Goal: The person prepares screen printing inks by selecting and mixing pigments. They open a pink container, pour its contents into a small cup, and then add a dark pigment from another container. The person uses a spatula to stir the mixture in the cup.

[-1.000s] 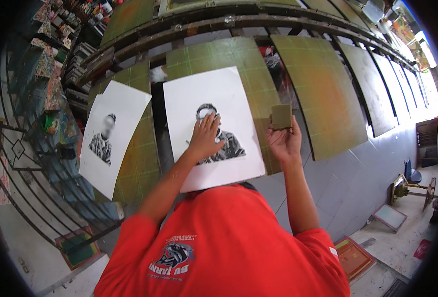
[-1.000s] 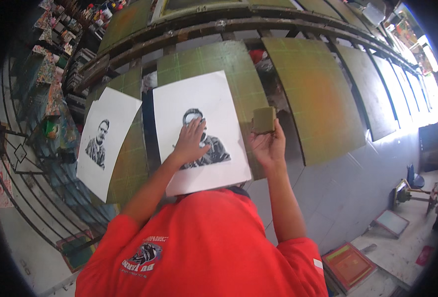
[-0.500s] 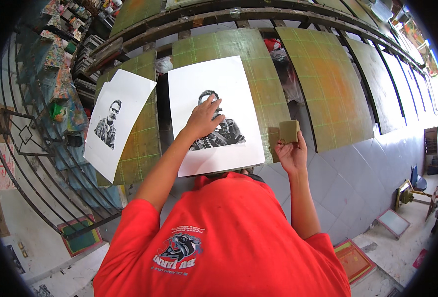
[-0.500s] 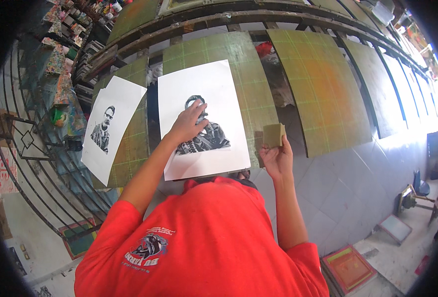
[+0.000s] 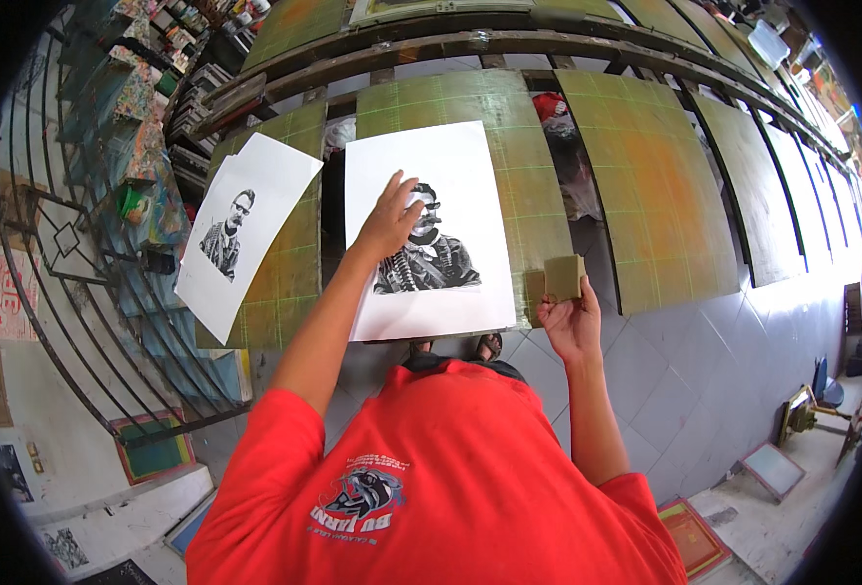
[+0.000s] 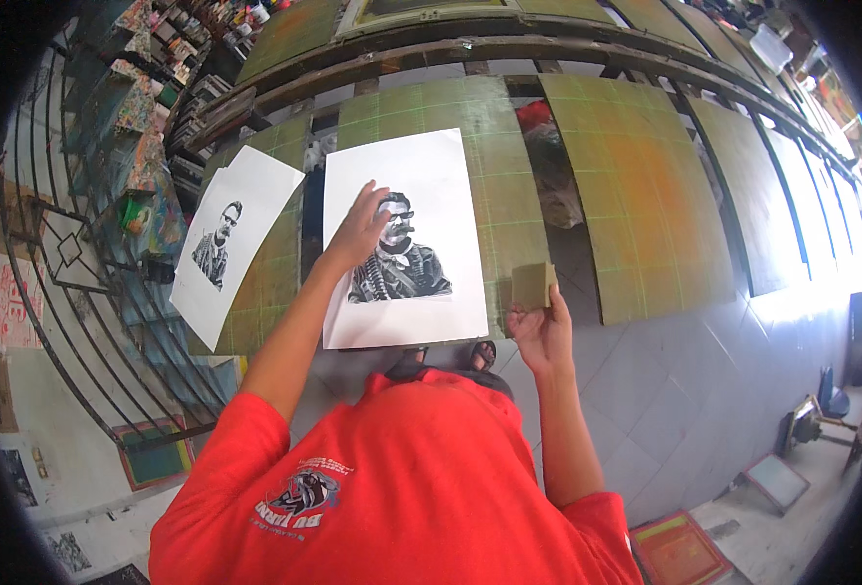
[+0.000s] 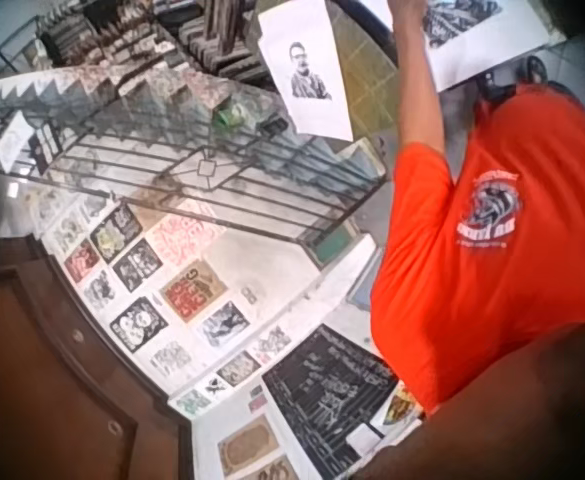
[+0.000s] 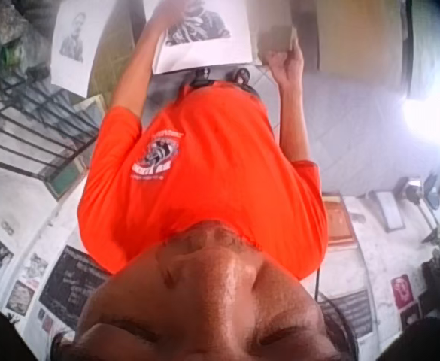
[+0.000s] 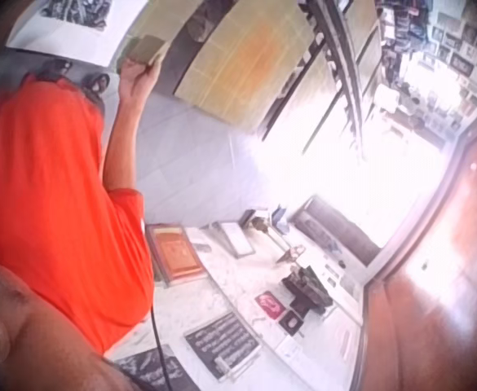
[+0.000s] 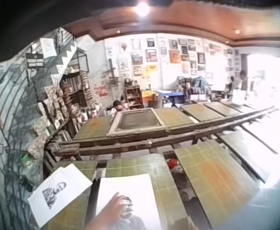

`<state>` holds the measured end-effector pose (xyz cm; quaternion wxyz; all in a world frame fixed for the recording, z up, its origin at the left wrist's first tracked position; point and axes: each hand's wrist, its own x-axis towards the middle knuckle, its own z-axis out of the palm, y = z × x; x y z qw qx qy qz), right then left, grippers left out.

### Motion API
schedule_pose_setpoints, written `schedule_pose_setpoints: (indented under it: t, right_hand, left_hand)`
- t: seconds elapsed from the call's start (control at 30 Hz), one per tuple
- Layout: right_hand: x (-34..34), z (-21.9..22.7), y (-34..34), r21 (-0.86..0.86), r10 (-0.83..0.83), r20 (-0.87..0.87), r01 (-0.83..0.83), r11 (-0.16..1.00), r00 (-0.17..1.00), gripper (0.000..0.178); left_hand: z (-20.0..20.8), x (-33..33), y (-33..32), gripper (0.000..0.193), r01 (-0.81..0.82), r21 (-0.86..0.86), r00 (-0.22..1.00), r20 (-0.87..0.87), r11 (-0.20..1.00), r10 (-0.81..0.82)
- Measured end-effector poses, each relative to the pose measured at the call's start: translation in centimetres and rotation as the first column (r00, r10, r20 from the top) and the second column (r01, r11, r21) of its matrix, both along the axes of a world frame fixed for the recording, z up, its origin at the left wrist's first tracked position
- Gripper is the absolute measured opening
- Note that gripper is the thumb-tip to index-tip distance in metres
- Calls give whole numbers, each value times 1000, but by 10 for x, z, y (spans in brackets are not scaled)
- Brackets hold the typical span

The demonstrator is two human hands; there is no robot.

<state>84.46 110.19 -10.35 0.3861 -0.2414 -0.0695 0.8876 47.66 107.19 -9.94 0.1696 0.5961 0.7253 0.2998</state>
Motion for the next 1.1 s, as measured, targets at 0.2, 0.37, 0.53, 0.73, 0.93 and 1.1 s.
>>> schedule_pose_setpoints:
  t: [0.2, 0.37, 0.53, 0.73, 0.93, 1.1]
  right_hand:
    - [-46, 54, -55, 351, -95, 426, -67, 934, 900, 42]
    - [-127, 61, -117, 783, -341, 544, -610, -124, 767, 46]
    - [-193, 107, -156, 850, -374, 523, -499, 167, 766, 39]
    - [-268, 38, -341, 648, -39, 531, -435, -626, 847, 54]
    - [-303, 42, -414, 656, 200, 673, -448, -607, 712, 58]
    - [-328, 18, -430, 634, 142, 679, -477, -609, 721, 73]
  left_hand:
    - [34, 61, -75, 53, -324, 151, 695, 708, 934, 126]
    - [56, 112, -173, 80, -160, -247, -552, 825, 956, 121]
    - [43, 38, -298, 89, -506, -67, -323, 939, 860, -116]
    - [24, 14, -451, 73, -577, -131, -200, 980, 806, 16]
    - [-2, 22, -564, 59, -603, -251, -487, 867, 757, -101]
    - [-5, -23, -568, 46, -513, -260, -360, 930, 818, 70]
